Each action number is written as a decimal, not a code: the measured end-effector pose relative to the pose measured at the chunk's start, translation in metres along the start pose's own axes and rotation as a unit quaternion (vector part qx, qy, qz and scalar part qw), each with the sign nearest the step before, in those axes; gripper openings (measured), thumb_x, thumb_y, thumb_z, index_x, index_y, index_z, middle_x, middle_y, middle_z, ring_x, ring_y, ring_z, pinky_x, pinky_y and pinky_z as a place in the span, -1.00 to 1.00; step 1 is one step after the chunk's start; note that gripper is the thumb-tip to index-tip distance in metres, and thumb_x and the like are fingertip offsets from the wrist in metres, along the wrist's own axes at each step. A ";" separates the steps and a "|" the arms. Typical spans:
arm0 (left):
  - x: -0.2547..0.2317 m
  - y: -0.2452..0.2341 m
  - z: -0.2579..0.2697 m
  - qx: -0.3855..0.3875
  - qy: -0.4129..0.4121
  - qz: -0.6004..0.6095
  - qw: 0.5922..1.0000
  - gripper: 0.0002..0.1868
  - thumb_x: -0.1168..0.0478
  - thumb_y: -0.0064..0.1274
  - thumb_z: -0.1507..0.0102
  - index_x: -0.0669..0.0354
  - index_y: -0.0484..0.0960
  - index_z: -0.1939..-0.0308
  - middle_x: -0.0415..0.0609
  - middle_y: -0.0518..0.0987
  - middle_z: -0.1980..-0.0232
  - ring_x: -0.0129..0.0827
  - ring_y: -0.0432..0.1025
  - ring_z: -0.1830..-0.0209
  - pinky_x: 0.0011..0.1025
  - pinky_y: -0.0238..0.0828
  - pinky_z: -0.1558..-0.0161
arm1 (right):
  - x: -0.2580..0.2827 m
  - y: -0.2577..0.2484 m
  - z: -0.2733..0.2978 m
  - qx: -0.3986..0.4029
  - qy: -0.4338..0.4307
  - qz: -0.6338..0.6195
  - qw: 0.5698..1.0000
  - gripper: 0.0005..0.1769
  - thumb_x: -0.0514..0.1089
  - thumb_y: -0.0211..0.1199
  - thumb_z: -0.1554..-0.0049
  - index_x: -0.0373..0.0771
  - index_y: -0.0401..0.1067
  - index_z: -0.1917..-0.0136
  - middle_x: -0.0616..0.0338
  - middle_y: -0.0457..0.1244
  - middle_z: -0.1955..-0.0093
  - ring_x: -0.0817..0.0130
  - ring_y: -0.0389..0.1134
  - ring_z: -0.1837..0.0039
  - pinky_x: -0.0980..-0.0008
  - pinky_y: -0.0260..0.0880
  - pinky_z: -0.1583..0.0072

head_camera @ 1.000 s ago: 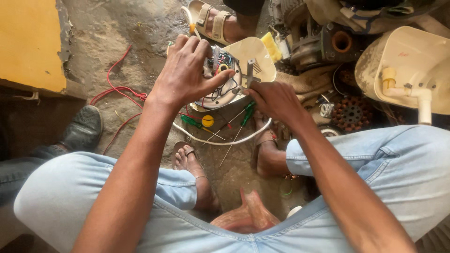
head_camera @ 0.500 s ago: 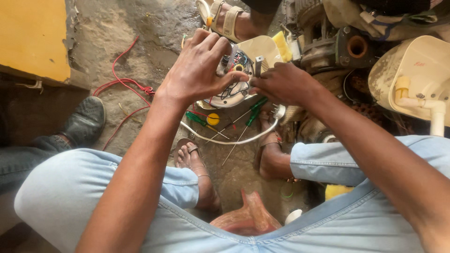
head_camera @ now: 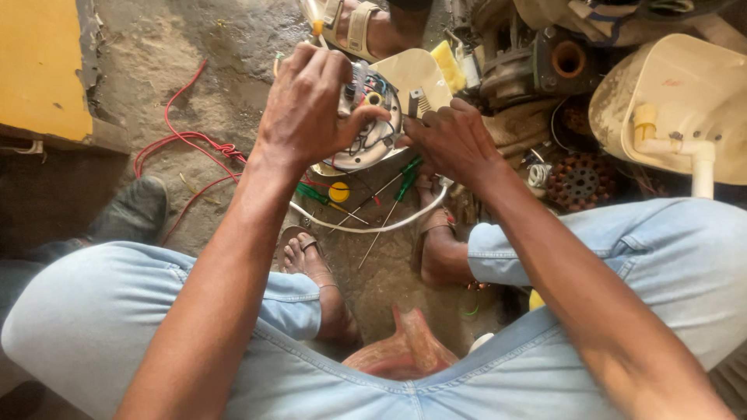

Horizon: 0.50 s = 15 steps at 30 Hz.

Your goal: The person sits on the floor and uses pliers to strip and adjust wires connected to a small white plastic housing. They repeatedly cut wire ends and manipulate the internal components of the device.

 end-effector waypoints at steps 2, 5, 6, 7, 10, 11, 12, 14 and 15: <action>0.000 0.000 0.002 -0.004 -0.009 0.004 1.000 -0.29 -0.38 0.30 -0.30 0.27 0.53 0.12 0.07 0.52 0.14 -0.04 0.39 -0.03 -0.07 0.33 -0.09 | 0.005 -0.003 0.005 -0.022 0.029 -0.029 0.999 -0.68 0.13 0.22 -0.30 -0.15 0.45 0.07 0.16 0.34 0.33 0.20 0.40 0.26 0.18 0.26 0.15; 0.001 0.001 0.001 0.001 -0.013 0.003 1.000 -0.27 -0.39 0.30 -0.31 0.28 0.52 0.14 0.09 0.52 0.14 -0.03 0.38 -0.03 -0.07 0.34 -0.09 | 0.014 -0.004 0.011 -0.044 0.112 -0.052 0.991 -0.68 0.10 0.22 -0.32 -0.20 0.48 -0.05 0.10 0.34 0.33 0.16 0.36 0.31 0.15 0.19 0.19; 0.000 0.002 0.000 0.005 -0.014 0.003 1.000 -0.26 -0.40 0.30 -0.32 0.28 0.51 0.15 0.10 0.52 0.14 -0.02 0.38 -0.03 -0.07 0.35 -0.09 | 0.018 -0.003 0.015 -0.048 0.145 -0.056 0.987 -0.67 0.09 0.22 -0.32 -0.22 0.48 -0.09 0.08 0.34 0.33 0.14 0.34 0.33 0.14 0.17 0.20; 0.000 0.004 0.000 0.010 -0.018 -0.002 1.000 -0.25 -0.41 0.30 -0.31 0.29 0.51 0.17 0.10 0.52 0.16 -0.01 0.38 -0.03 -0.06 0.35 -0.07 | 0.020 0.001 0.020 -0.035 0.190 -0.066 0.979 -0.68 0.10 0.22 -0.30 -0.18 0.50 -0.11 0.06 0.33 0.37 0.11 0.33 0.35 0.11 0.14 0.21; -0.003 0.004 0.000 0.017 -0.025 -0.009 1.000 -0.23 -0.43 0.29 -0.28 0.30 0.52 0.19 0.13 0.53 0.17 0.01 0.40 -0.02 -0.04 0.36 -0.04 | 0.032 0.011 0.032 -0.026 0.285 -0.081 0.955 -0.75 0.04 0.19 -0.27 -0.08 0.52 -0.12 0.03 0.31 0.42 0.06 0.30 0.37 0.05 0.09 0.19; -0.005 0.003 -0.001 0.012 -0.021 -0.005 1.000 -0.23 -0.43 0.28 -0.27 0.31 0.52 0.18 0.13 0.54 0.16 0.01 0.40 -0.03 -0.04 0.36 -0.03 | 0.035 0.010 0.034 -0.041 0.295 -0.074 0.952 -0.80 -0.03 0.17 -0.28 -0.06 0.52 -0.10 0.05 0.31 0.39 0.06 0.30 0.34 0.04 0.09 0.15; -0.007 0.003 -0.003 0.008 -0.017 -0.001 1.000 -0.23 -0.42 0.27 -0.27 0.31 0.53 0.17 0.14 0.54 0.15 0.02 0.40 -0.04 -0.04 0.36 -0.02 | 0.037 0.010 0.036 -0.057 0.304 -0.068 0.949 -0.83 -0.09 0.14 -0.29 -0.05 0.53 -0.08 0.06 0.31 0.37 0.06 0.31 0.31 0.04 0.09 0.11; -0.008 0.004 -0.002 0.010 -0.021 -0.002 1.000 -0.23 -0.42 0.28 -0.27 0.31 0.53 0.19 0.15 0.55 0.16 0.02 0.41 -0.03 -0.03 0.35 -0.04 | 0.043 0.015 0.041 -0.056 0.333 -0.084 0.938 -0.77 -0.16 0.09 -0.32 -0.02 0.55 -0.12 0.02 0.30 0.37 0.08 0.31 0.31 0.06 0.10 0.09; -0.008 0.005 -0.001 0.012 -0.024 -0.003 1.000 -0.23 -0.42 0.28 -0.27 0.31 0.53 0.19 0.15 0.55 0.16 0.02 0.41 -0.02 -0.03 0.35 -0.04 | 0.046 0.017 0.043 -0.055 0.346 -0.094 0.932 -0.73 -0.20 0.06 -0.33 -0.01 0.56 -0.14 0.00 0.29 0.37 0.08 0.31 0.31 0.07 0.10 0.09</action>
Point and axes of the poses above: each hand's wrist, its own z-axis away from the middle knuckle, its own y-axis out of the palm, x = y × z, the point moved 7 cm from there along -z, towards the middle knuckle
